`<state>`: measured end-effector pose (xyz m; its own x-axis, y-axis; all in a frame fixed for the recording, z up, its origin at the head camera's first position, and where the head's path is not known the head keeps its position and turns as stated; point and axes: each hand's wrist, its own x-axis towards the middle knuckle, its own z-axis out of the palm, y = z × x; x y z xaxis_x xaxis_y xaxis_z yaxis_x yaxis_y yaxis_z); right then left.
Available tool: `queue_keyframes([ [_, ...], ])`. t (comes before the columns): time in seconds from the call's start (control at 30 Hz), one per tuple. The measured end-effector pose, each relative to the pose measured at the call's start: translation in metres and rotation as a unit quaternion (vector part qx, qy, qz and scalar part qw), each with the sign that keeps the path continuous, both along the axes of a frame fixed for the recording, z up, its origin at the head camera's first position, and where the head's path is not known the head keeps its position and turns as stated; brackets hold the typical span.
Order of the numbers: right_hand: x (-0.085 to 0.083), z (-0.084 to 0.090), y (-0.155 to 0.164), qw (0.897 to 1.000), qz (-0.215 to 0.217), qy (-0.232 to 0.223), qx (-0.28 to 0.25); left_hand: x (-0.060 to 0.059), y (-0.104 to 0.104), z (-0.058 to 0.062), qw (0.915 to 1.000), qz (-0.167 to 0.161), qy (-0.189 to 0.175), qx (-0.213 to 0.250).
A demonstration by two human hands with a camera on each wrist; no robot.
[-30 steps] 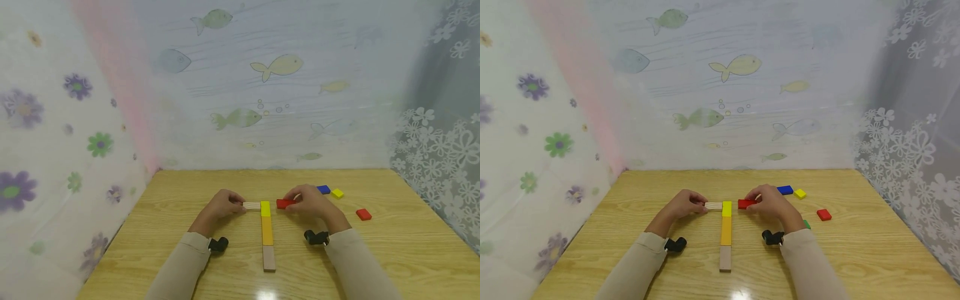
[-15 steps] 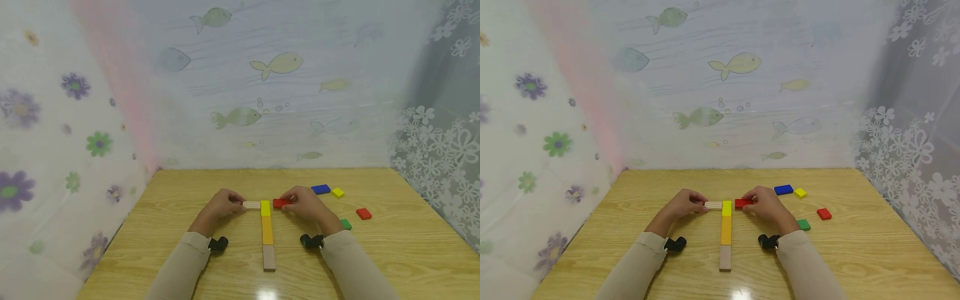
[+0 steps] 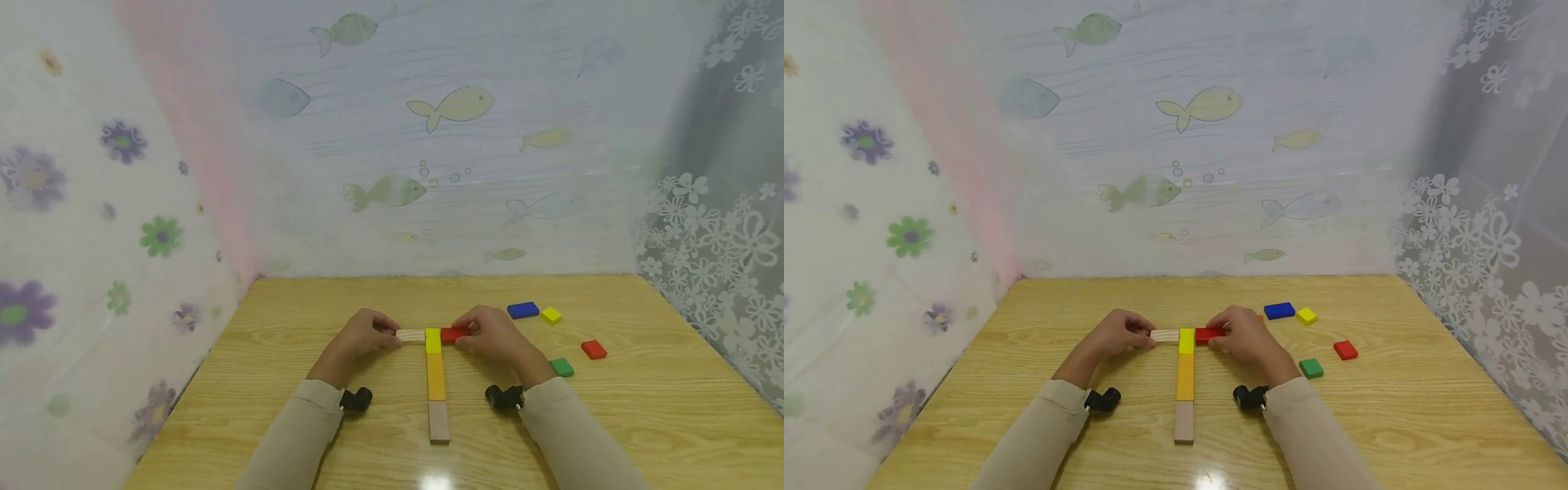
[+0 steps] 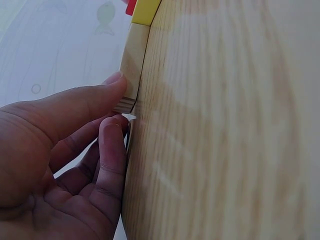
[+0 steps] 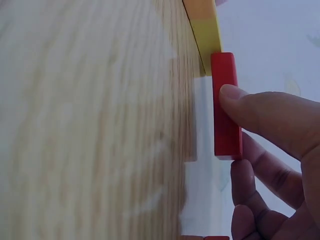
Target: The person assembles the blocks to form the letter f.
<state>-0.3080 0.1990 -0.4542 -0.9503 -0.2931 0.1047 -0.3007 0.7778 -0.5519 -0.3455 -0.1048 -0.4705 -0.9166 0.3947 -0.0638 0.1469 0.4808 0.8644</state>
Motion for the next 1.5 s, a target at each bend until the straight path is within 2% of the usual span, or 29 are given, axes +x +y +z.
queue_keyframes([
  [1.5, 0.0016, -0.0020, -0.0051, 1.000, -0.009, -0.021, -0.001, -0.0002, 0.0004, -0.0005, 0.9999, -0.004, 0.002, -0.010],
])
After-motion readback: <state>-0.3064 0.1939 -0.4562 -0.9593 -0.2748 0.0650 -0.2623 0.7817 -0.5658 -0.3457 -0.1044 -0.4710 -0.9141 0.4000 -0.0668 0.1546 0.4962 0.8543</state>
